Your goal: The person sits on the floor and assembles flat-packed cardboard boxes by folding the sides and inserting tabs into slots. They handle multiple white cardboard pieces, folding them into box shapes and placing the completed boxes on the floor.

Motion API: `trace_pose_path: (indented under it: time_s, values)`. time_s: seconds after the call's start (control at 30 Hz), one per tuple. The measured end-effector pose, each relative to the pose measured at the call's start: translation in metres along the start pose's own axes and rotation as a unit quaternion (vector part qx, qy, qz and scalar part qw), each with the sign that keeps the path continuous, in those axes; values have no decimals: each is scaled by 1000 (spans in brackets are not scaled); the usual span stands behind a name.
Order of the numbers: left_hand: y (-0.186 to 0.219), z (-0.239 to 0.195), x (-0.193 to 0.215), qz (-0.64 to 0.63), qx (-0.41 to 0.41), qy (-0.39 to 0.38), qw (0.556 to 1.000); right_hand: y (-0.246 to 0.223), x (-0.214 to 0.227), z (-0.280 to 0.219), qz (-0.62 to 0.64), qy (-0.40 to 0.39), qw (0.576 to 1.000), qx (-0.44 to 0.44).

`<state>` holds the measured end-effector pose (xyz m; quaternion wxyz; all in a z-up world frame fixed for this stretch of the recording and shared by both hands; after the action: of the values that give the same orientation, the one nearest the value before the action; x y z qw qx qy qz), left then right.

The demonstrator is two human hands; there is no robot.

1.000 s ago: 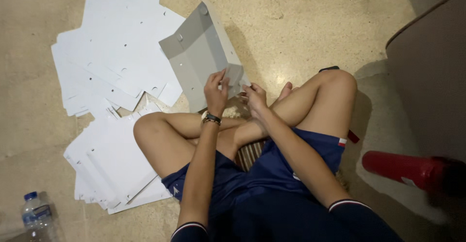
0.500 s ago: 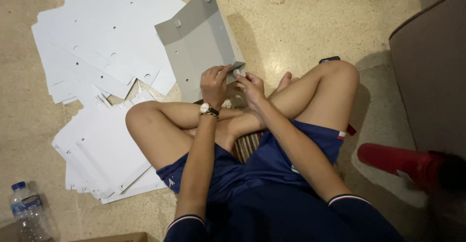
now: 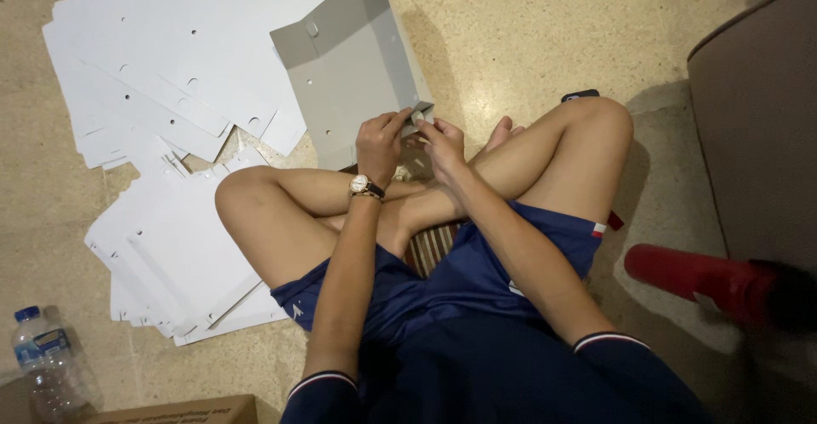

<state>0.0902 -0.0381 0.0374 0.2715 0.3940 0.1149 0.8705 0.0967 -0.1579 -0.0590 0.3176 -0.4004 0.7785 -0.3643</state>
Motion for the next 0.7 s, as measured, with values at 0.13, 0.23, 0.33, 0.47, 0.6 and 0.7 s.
trace_pose_path:
  time_s: [0.13,0.23,0.33,0.47,0.6,0.7]
  values:
    - [7,4,2,-13,2,-7,1000,0,1,0,31,-12,999,-3]
    - [7,9,2,-18,10,8,1000,1,1,6,55,-9,998,-1]
    - [9,10,4,-36,25,15,999,-3,2,0,56,-12,998,7]
    - [11,9,-1,-1,3,-2,1000,-7,-1,-3,63,-15,998,10]
    - [17,13,6,12,6,-21,1000,-3,3,4,40,-10,999,35]
    - [12,14,2,-27,25,-33,999,-1,6,8,20,-10,999,49]
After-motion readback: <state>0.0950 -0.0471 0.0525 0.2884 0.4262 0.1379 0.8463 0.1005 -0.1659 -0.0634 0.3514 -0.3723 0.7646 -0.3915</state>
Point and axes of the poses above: each hand's wrist, its own z-axis towards the middle knuckle, its own x-axis out of the back of the hand, y = z × x, the point moved 10 cm from there along z, towards the middle knuckle, and after that the axes turned 11 degrees about y, right-handed, at the moved point
